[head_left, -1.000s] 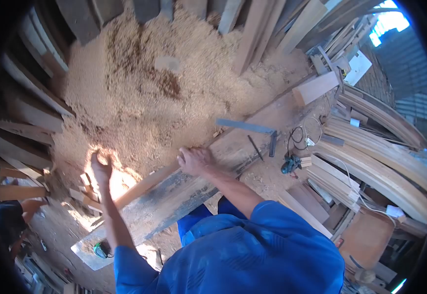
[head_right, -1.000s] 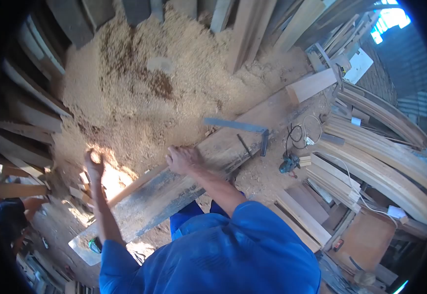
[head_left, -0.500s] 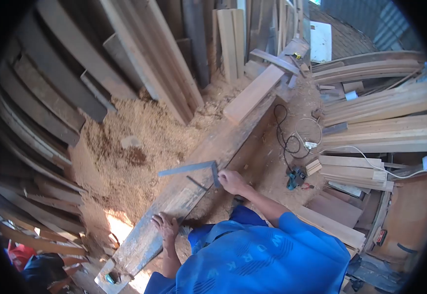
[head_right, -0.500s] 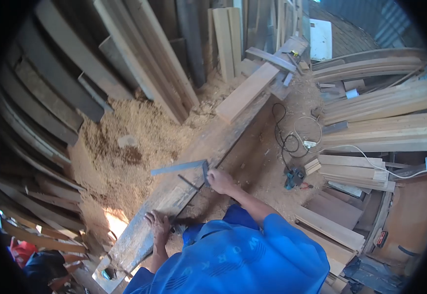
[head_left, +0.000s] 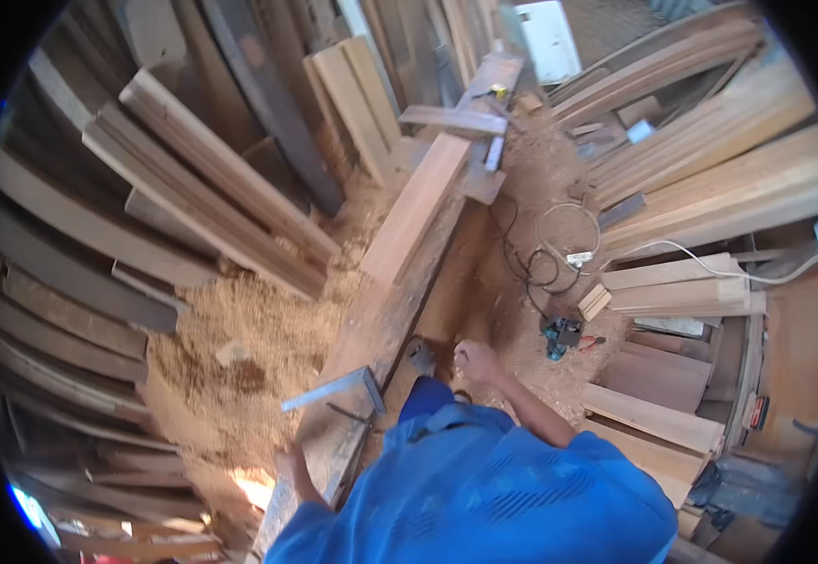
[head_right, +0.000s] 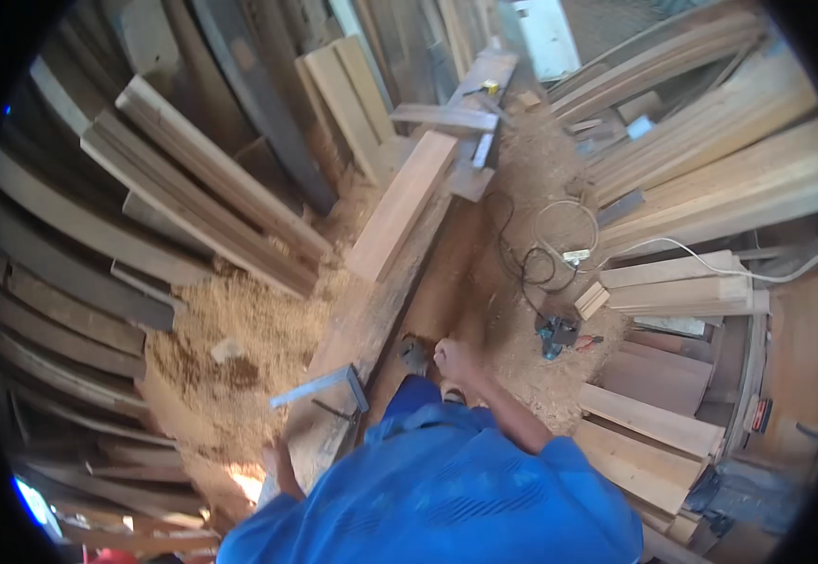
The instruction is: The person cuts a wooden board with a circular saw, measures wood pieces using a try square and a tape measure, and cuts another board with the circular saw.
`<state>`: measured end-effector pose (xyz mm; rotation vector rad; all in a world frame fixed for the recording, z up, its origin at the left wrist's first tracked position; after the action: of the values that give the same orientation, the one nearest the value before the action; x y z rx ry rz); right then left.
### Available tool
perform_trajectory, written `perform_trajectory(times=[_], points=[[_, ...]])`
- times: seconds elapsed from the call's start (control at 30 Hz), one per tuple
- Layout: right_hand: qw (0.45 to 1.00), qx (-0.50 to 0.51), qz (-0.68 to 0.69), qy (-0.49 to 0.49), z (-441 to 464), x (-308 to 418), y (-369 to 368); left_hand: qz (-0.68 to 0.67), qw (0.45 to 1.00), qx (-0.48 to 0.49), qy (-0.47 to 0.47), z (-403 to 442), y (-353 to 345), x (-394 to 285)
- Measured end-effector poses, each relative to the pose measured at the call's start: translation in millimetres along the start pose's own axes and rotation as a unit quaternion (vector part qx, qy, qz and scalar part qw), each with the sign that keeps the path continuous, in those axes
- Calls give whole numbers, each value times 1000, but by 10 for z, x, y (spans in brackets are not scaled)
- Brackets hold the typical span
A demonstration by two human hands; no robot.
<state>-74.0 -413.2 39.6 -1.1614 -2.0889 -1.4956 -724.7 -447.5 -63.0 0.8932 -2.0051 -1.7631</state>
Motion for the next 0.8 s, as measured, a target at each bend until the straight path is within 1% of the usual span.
perform_trajectory(times=[0.03,0.07,0.1,0.13,0.17,0.2,0.23,0.33,0.4,0.43,0.5,0.6,0.63,0.7,0.73,0.77,0.8], points=[[1000,26,-4,6,95,85,-17,55,996,-43,-49,-254,470,-770],[999,30,-22,27,227,45,-26,-27,998,57,-28,-166,372,-1088],[999,31,-35,15,338,25,20,-24,994,87,-66,-298,454,-1660],[998,27,-50,5,421,4,114,31,969,185,-160,-301,165,-1945],[997,46,-55,6,475,-15,212,132,946,245,-164,-670,391,-2562],[997,54,-54,11,604,16,349,156,934,254,-196,-914,238,-2767],[997,55,-49,12,735,74,420,184,919,259,-235,-1039,82,-2908],[998,21,-47,-23,958,131,642,173,922,283,-199,-1170,-167,-3104],[999,3,-38,2,1122,129,663,151,925,310,-159,-1138,-265,-3183],[999,-5,-34,19,1232,147,654,139,933,287,-168,-1139,-293,-3210],[998,20,-42,33,1381,339,717,118,947,243,-176,-1159,-324,-3215],[997,66,-32,28,1556,548,709,64,945,286,-149,-1029,-367,-3271],[996,78,-27,24,1648,597,721,9,950,273,-153,-972,-355,-3336],[991,113,-12,76,1823,715,736,-102,951,245,-157,-904,-345,-3463],[986,131,-3,103,1915,782,726,-135,950,198,-201,-869,-322,-3573],[980,153,16,123,2021,857,696,-253,924,227,-174,-823,-378,-3694],[973,176,35,142,2116,926,657,-367,884,253,-144,-797,-353,-3886]])
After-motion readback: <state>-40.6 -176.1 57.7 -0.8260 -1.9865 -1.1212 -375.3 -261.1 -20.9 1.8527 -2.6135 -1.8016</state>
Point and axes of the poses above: each hand's wrist, its own z-axis towards the middle knuckle, its own y-axis out of the back of the hand, x = y × z, the point moved 4 cm from there along z, towards the middle knuckle, and after that the axes turned 3 degrees about -y, right-handed, at the moved point
